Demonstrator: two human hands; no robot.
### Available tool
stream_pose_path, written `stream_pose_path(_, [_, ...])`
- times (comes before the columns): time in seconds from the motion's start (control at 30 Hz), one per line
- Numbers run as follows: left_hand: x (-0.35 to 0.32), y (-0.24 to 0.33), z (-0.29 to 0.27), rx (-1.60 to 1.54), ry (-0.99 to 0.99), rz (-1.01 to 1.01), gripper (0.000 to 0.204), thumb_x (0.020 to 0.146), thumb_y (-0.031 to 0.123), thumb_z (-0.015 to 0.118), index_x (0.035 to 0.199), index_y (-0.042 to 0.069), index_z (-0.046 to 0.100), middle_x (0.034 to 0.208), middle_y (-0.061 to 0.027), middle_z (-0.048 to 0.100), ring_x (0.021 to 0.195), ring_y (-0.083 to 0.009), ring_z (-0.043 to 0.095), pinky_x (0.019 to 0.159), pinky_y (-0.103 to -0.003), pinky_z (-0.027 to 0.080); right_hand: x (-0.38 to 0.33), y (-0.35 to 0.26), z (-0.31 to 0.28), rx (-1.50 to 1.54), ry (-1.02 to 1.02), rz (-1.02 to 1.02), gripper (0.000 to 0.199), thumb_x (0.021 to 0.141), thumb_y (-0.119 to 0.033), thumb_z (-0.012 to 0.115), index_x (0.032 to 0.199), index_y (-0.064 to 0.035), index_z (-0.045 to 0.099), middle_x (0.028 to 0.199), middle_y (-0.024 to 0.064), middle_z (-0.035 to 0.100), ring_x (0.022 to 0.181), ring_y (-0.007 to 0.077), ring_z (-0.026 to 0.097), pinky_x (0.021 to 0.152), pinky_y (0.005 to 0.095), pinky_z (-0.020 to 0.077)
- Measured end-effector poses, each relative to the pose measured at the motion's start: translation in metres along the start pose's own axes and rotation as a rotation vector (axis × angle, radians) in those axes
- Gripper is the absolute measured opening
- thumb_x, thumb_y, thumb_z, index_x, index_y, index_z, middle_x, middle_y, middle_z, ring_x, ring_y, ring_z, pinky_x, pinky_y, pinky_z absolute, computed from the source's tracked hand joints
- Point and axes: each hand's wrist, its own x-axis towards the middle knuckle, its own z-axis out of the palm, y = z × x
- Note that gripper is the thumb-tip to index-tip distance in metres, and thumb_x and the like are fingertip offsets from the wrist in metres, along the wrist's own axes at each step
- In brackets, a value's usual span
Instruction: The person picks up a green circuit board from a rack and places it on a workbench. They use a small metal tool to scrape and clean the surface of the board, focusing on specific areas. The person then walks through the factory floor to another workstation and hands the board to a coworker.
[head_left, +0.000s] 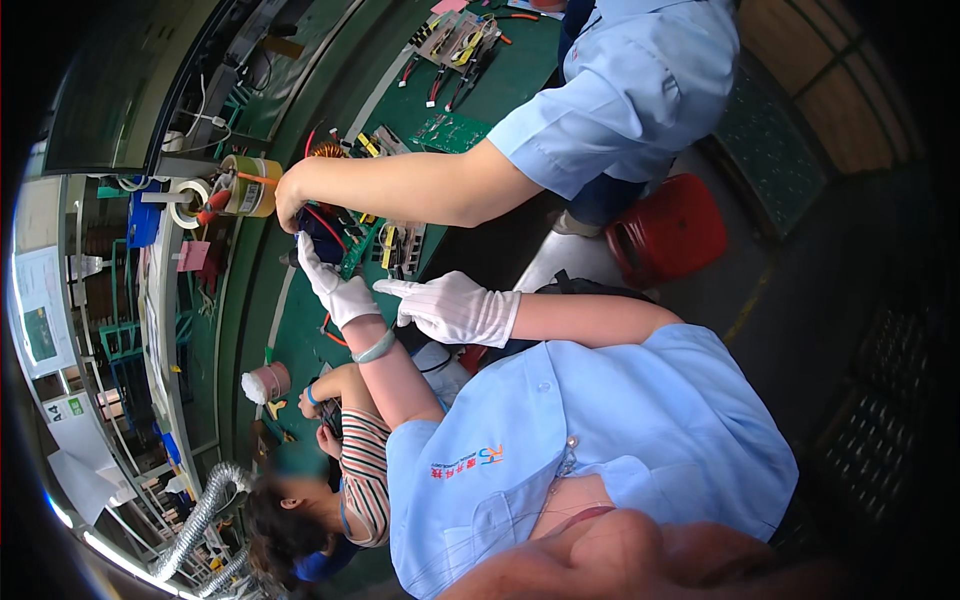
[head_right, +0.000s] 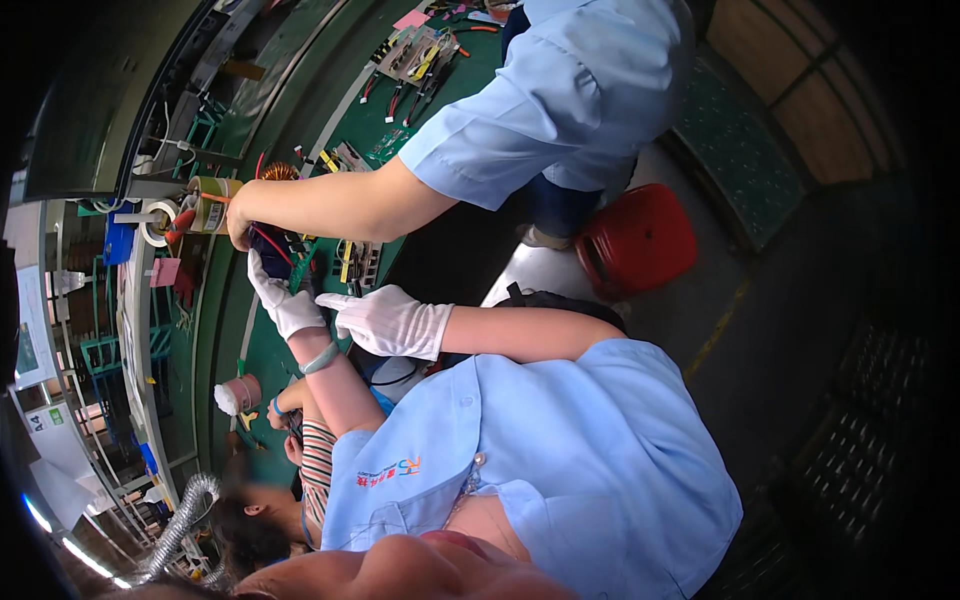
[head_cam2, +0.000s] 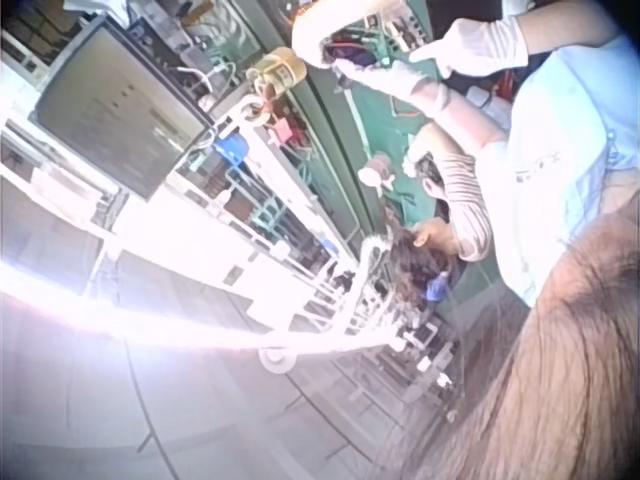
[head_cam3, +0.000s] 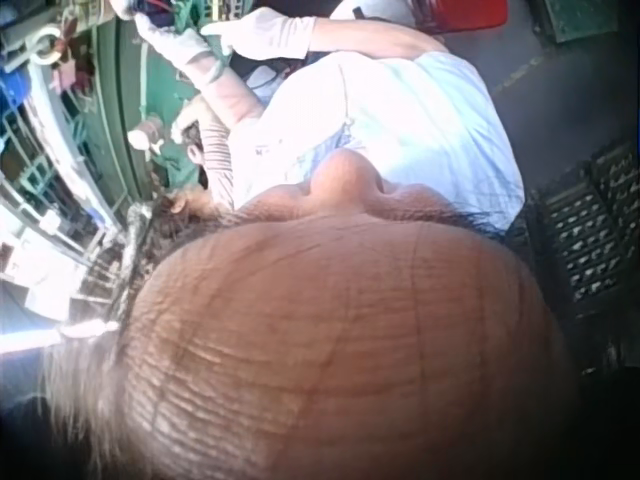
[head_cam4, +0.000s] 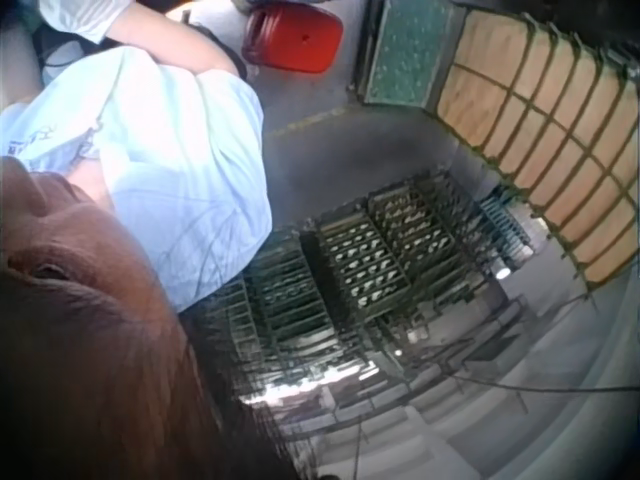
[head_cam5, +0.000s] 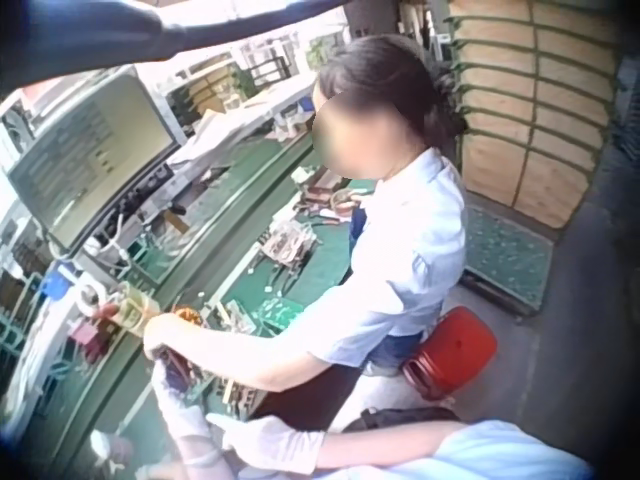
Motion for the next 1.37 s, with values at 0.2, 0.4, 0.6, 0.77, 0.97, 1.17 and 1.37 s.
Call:
stream_pose_path(0.2, [0.006, -0.022, -0.009, 0.093, -0.028, 0.104, 0.051, 0.095, 0.048, 0.054, 0.136, 0.018, 0.054, 0.131, -0.0053, 0.058, 0.110, -0.0240, 0.059, 0.088, -0.044, 0.051, -0.009, 0.003, -0.004, 0.010, 0.010, 0.001, 0.009, 0.080, -0.012, 0.063, 0.085, -0.0076, 0.069, 0.125, 0.0164, 0.065, 0.092, 0.0232, 0.071, 0.069, 0.0360, 0.0568])
stream_pose_path(0.4, [-0.015, -0.035, 0.002, 0.280, -0.132, 0.233, 0.047, 0.098, 0.006, 0.039, 0.144, 0.009, 0.045, 0.144, -0.0069, 0.046, 0.131, -0.0189, 0.046, 0.110, -0.035, 0.037, -0.023, 0.011, -0.005, -0.038, -0.010, 0.125, 0.005, 0.081, -0.013, 0.062, 0.084, -0.0105, 0.065, 0.121, 0.0151, 0.068, 0.086, 0.0247, 0.071, 0.067, 0.0362, 0.0567])
stream_pose_path(0.6, [0.010, -0.058, 0.003, 0.154, -0.151, 0.201, 0.044, 0.101, 0.028, 0.047, 0.139, 0.007, 0.051, 0.141, -0.0071, 0.049, 0.128, -0.0199, 0.048, 0.106, -0.036, 0.041, -0.036, 0.020, -0.009, -0.040, -0.042, 0.238, 0.008, 0.081, -0.009, 0.060, 0.086, -0.0121, 0.066, 0.122, 0.0130, 0.067, 0.079, 0.0271, 0.070, 0.066, 0.0380, 0.0564])
stream_pose_path(0.77, [0.025, -0.052, 0.033, -0.002, -0.201, 0.106, 0.043, 0.097, 0.037, 0.060, 0.130, 0.009, 0.058, 0.123, -0.0029, 0.063, 0.110, -0.0173, 0.061, 0.094, -0.035, 0.049, -0.050, 0.035, -0.011, -0.060, -0.030, 0.247, 0.011, 0.081, -0.006, 0.059, 0.089, -0.0106, 0.065, 0.127, 0.0140, 0.065, 0.085, 0.0282, 0.071, 0.069, 0.0383, 0.0574])
stream_pose_path(0.97, [0.038, -0.056, 0.075, -0.237, -0.433, -0.133, 0.072, 0.097, 0.053, 0.051, 0.149, 0.008, 0.031, 0.142, -0.0113, 0.049, 0.125, -0.0264, 0.052, 0.103, -0.046, 0.044, -0.072, 0.042, -0.028, -0.073, -0.001, 0.380, 0.015, 0.082, -0.004, 0.057, 0.093, -0.0104, 0.065, 0.126, 0.0136, 0.065, 0.089, 0.0297, 0.070, 0.071, 0.0383, 0.0572])
stream_pose_path(1.17, [0.030, -0.119, 0.092, -0.059, -0.581, -0.112, 0.080, 0.099, 0.051, 0.053, 0.153, 0.001, 0.021, 0.145, -0.0219, 0.045, 0.125, -0.0317, 0.053, 0.099, -0.043, 0.048, -0.103, 0.047, -0.044, -0.109, 0.019, 0.508, 0.015, 0.084, -0.002, 0.057, 0.094, -0.0103, 0.065, 0.123, 0.0114, 0.067, 0.091, 0.0296, 0.070, 0.074, 0.0366, 0.0569])
stream_pose_path(1.37, [0.013, -0.173, 0.090, 0.136, -0.689, -0.090, 0.054, 0.090, 0.028, 0.074, 0.130, -0.001, 0.051, 0.107, -0.0112, 0.066, 0.083, -0.0209, 0.069, 0.067, -0.031, 0.059, -0.171, 0.057, -0.074, -0.210, 0.005, 0.590, 0.028, 0.088, -0.005, 0.059, 0.114, -0.0115, 0.065, 0.103, 0.0091, 0.073, 0.098, 0.0267, 0.069, 0.084, 0.0365, 0.0563])
